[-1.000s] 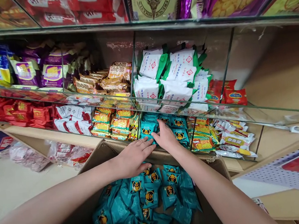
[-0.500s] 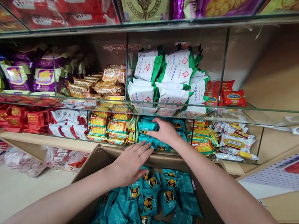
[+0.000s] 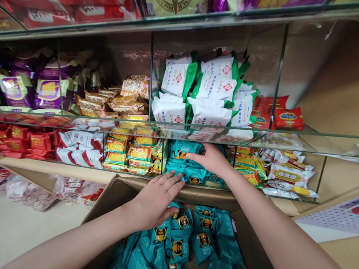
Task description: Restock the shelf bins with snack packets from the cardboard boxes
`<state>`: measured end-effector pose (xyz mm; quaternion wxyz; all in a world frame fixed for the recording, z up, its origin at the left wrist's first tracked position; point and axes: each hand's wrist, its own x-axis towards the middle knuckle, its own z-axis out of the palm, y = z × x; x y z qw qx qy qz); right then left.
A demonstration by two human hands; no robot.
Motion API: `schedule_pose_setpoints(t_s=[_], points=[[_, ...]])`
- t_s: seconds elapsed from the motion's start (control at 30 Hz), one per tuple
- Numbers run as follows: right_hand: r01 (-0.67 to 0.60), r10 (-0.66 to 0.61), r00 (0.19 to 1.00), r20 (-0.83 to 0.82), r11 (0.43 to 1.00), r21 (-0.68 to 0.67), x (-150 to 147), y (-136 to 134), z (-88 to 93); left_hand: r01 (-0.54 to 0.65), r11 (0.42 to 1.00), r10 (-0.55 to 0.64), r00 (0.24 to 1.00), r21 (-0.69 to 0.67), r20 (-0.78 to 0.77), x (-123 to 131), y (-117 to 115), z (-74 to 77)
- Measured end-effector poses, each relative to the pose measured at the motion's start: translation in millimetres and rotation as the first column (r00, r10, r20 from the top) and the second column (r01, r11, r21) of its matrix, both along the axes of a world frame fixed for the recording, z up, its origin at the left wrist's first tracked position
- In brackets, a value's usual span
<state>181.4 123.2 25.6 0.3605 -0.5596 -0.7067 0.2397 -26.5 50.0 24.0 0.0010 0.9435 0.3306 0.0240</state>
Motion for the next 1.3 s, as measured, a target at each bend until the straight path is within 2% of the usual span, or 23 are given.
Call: schedule_pose_setpoints(t_s=[0.1, 0.17, 0.23, 0.37, 0.47, 0.6, 0.7, 0.77, 0.83, 0.93, 1.1, 1.3], points=[[0.012, -0.002, 0.994, 0.112, 0.996, -0.087, -13.3, -2.5, -6.7, -0.01, 1.0, 0.01, 1.0, -0.002, -0.009, 0.4, 0.2, 0.9], [0.096, -0.084, 0.98, 0.18, 0.993, -0.062, -21.8, -2.8, -10.3, -0.01, 1.0, 0.01, 1.0, -0.001, -0.008, 0.6, 0.7, 1.4], [0.154, -0.148, 0.972, 0.18, 0.988, -0.019, -27.1, -1.7, -13.2, -0.004, 1.0, 0.004, 1.0, 0.0, -0.006, 0.7, 0.7, 1.6], [0.105, -0.109, 0.975, 0.196, 0.994, 0.028, -30.5, 0.2, -17.7, 0.001, 1.0, -0.001, 1.0, 0.004, 0.031, 1.5, -1.6, 2.6], [0.066, -0.079, 0.965, 0.249, 0.996, 0.061, -30.5, -3.3, -15.5, -0.019, 0.999, 0.014, 0.992, 0.031, 0.128, 3.9, 0.4, 4.1], [0.023, -0.041, 0.945, 0.325, 0.998, 0.061, -21.5, -7.6, -0.1, -0.021, 0.984, -0.017, 0.977, 0.177, 0.214, 11.5, 20.1, 9.7], [0.132, -0.15, 0.847, 0.509, 0.989, 0.072, -8.2, 1.3, 12.3, -0.021, 0.963, -0.014, 0.992, 0.27, 0.129, 20.8, 43.0, 16.7], [0.166, -0.177, 0.786, 0.592, 0.983, 0.073, -0.8, 12.4, 16.2, -0.039, 0.95, 0.034, 0.999, 0.309, 0.022, 28.0, 56.1, 20.0], [0.13, -0.127, 0.776, 0.618, 0.991, 0.039, 3.6, 23.9, 16.3, -0.075, 0.936, 0.104, 0.992, 0.343, -0.067, 34.7, 64.7, 20.1], [0.093, -0.054, 0.757, 0.651, 0.995, -0.026, 7.9, 35.8, 12.8, -0.121, 0.916, 0.174, 0.979, 0.383, -0.108, 40.4, 69.4, 14.6], [0.055, 0.037, 0.739, 0.673, 0.992, -0.115, 18.5, 41.1, 9.8, -0.119, 0.901, 0.157, 0.986, 0.417, -0.056, 37.7, 68.2, 4.1], [-0.022, 0.132, 0.734, 0.667, 0.985, -0.17, 18.5, 47.4, 15.2, -0.117, 0.894, 0.154, 0.987, 0.432, -0.052, 34.8, 67.9, 1.9]])
